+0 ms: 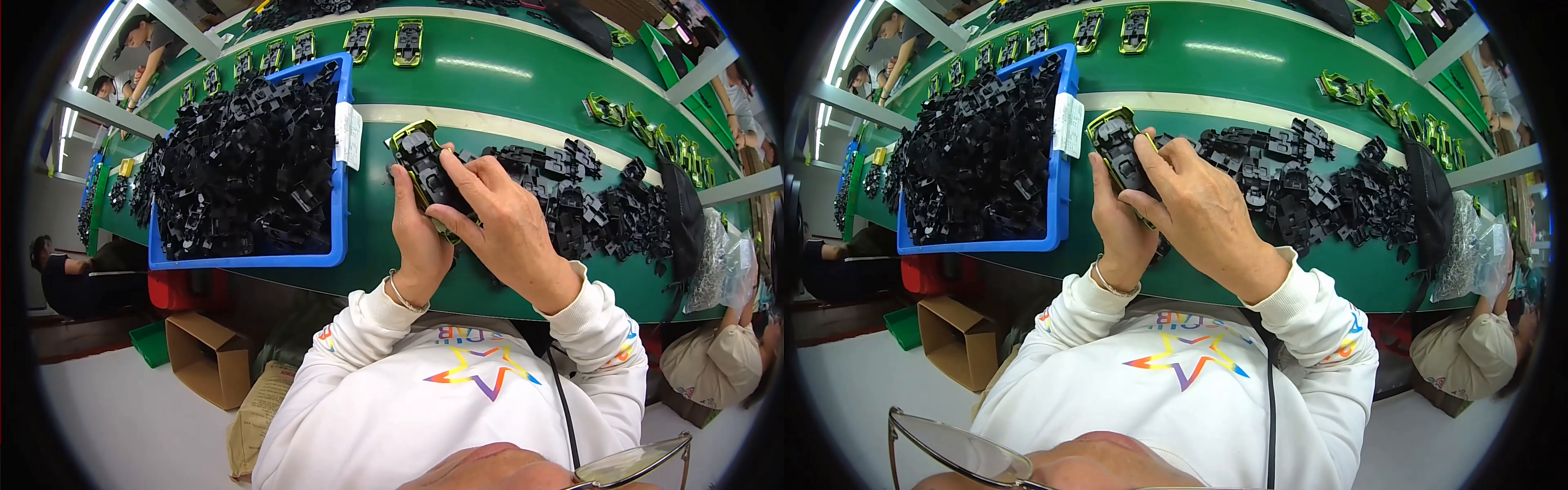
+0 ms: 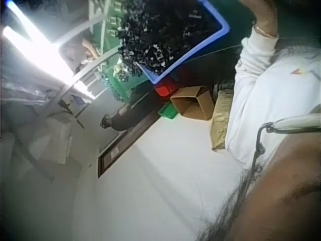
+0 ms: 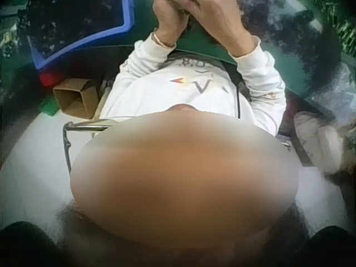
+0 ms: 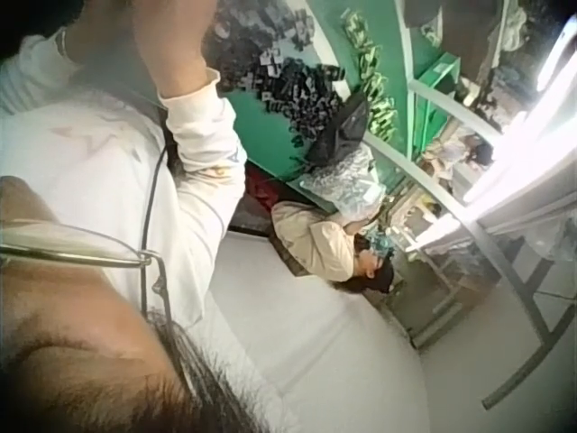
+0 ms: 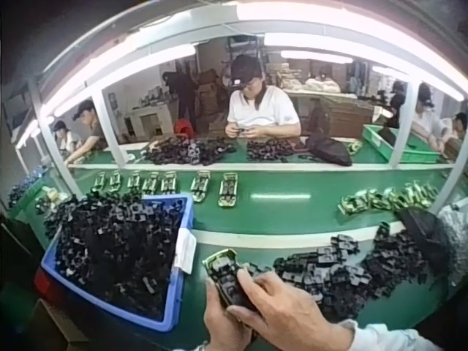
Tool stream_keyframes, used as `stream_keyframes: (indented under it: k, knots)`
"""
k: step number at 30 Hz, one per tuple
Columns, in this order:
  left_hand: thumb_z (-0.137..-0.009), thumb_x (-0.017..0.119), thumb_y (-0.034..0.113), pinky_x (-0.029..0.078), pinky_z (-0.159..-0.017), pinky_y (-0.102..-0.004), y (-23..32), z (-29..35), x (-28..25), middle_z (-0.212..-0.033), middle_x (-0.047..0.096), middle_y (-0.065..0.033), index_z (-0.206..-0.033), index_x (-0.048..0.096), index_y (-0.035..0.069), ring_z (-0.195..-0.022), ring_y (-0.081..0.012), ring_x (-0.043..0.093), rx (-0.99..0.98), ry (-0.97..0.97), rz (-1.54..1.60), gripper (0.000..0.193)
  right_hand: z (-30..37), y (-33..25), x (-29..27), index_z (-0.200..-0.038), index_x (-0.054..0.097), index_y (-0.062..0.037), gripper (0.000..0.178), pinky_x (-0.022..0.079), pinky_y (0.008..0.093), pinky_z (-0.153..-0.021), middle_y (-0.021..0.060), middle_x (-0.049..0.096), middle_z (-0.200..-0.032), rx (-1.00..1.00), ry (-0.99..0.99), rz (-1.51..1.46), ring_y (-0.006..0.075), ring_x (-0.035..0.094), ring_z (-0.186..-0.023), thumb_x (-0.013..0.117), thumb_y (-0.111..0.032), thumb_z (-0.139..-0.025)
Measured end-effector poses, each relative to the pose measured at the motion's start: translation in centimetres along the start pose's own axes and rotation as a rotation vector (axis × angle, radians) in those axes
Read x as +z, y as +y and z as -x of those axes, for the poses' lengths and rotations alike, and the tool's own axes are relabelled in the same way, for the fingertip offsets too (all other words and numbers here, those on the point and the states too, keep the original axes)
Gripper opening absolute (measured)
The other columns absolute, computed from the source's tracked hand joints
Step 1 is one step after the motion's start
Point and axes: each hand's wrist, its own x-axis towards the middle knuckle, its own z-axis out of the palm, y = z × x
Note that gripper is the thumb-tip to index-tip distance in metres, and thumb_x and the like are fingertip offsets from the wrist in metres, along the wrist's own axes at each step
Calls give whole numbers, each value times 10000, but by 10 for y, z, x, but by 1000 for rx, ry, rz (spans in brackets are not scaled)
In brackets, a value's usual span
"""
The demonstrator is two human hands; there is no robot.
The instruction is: The person assembles toy cars by connecting plastic chassis components, fitting them into toy car bodies, and placing the assembled toy cars on the table.
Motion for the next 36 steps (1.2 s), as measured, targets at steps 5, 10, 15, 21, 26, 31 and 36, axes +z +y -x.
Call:
stream_keyframes:
  k: [5, 10, 15, 21, 26, 31, 36]
  knots:
    - [-1068, 219, 497, 483, -1006, -356, -5, 1, -9, -1291, 596, -112, -1353, 476, 25, -1166, -228, 597, 2, 9, -69, 609, -5, 1, -15, -1267, 547, -2, 516, 525, 400, -694, 163, 566, -964, -6, -195, 38, 309, 619, -818, 730, -224, -839]
    - [-1057, 358, 461, 486, -965, -336, -19, -1, -14, -1247, 604, -111, -1312, 492, 28, -1132, -210, 606, 67, 5, -128, 520, -3, 0, -19, -1269, 569, -34, 511, 505, 385, -753, 136, 573, -1014, -12, -239, 148, 284, 598, -900, 737, -211, -820]
    - [-974, 505, 256, 500, -842, -295, -13, -7, 1, -1093, 610, -70, -1193, 510, 58, -955, -153, 616, 84, 57, -212, 296, -5, 0, -22, -1257, 596, -72, 486, 502, 369, -774, 98, 568, -1126, -98, -182, 463, 254, 586, -944, 735, -227, -818]
    - [-960, 505, 212, 529, -886, -314, -10, -12, -4, -1136, 616, -109, -1245, 456, 48, -1008, -185, 632, 51, -14, -165, 333, -1, 25, -21, -1241, 612, -78, 443, 510, 347, -788, 94, 548, -1243, -115, -112, 119, 236, 611, -956, 736, -169, -825]
    - [-997, 489, 187, 494, -971, -329, -8, -13, -6, -1308, 580, -137, -1388, 368, 28, -1152, -177, 571, 107, -113, -176, 439, -1, 50, -12, -1220, 612, -2, 338, 488, 242, -756, 47, 637, -1121, 565, -298, -742, 79, 601, -880, 668, -192, -946]
    - [-993, 488, 147, 460, -1006, -319, -10, -15, -10, -1339, 555, -133, -1383, 373, 13, -1138, -171, 568, 173, -209, -327, 428, 4, 59, 4, -935, 692, 20, 312, 422, 231, -598, -5, 619, -767, 618, -353, -1089, 52, 520, -686, 664, -289, -960]
    - [-984, 503, 151, 456, -1049, -379, -4, -25, -19, -1342, 548, -189, -1391, 353, -9, -1230, -267, 563, 137, -263, -493, 462, -1, 63, 12, -847, 676, -5, 313, 366, 231, -530, -30, 572, -707, 693, -309, -1021, 40, 461, -609, 665, -295, -961]
